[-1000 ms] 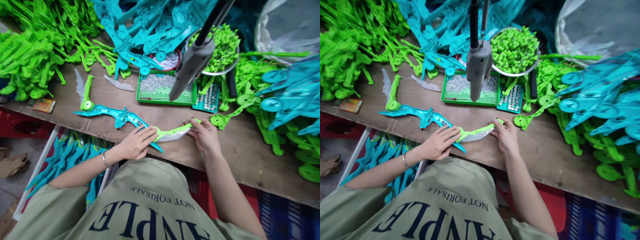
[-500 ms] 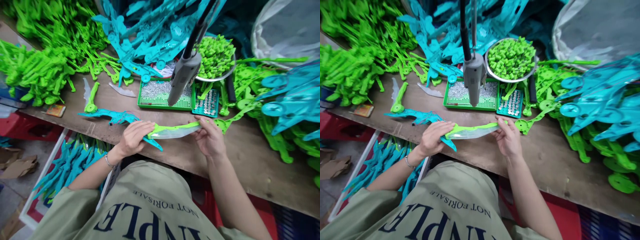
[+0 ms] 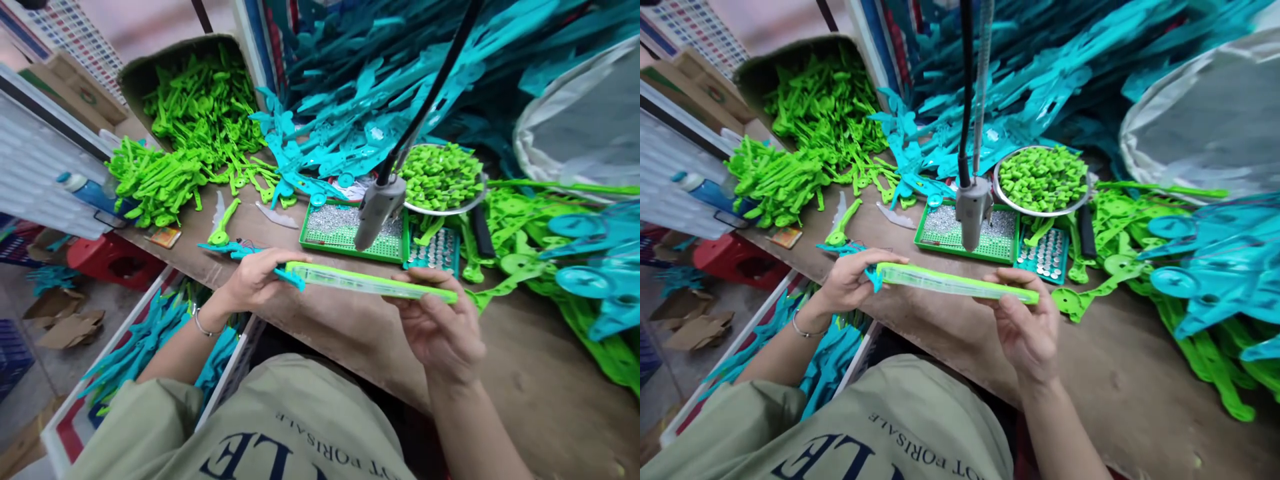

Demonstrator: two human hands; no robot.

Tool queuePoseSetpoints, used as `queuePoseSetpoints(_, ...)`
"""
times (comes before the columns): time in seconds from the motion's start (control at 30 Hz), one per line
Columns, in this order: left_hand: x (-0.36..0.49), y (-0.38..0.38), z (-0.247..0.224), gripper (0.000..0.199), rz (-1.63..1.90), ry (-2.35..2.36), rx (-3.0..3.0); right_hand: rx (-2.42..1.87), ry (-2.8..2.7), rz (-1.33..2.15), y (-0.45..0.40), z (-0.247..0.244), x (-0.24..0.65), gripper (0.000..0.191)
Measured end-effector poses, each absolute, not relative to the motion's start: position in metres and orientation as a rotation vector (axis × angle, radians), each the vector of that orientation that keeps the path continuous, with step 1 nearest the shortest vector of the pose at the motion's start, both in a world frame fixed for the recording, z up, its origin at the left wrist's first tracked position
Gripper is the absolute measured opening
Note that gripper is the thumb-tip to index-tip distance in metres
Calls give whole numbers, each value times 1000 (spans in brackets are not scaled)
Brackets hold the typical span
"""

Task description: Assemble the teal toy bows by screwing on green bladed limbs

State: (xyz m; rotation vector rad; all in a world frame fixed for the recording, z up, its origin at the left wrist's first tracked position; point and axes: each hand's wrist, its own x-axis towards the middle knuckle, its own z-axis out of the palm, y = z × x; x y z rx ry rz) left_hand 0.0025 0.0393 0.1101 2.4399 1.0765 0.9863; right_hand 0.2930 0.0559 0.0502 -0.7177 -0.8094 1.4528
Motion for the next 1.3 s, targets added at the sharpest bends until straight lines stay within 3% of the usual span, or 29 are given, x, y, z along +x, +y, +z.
queuePoseSetpoints(1.3,13,37,88,45,964,1043,2512,-907,-737,1403,56,25,303,32)
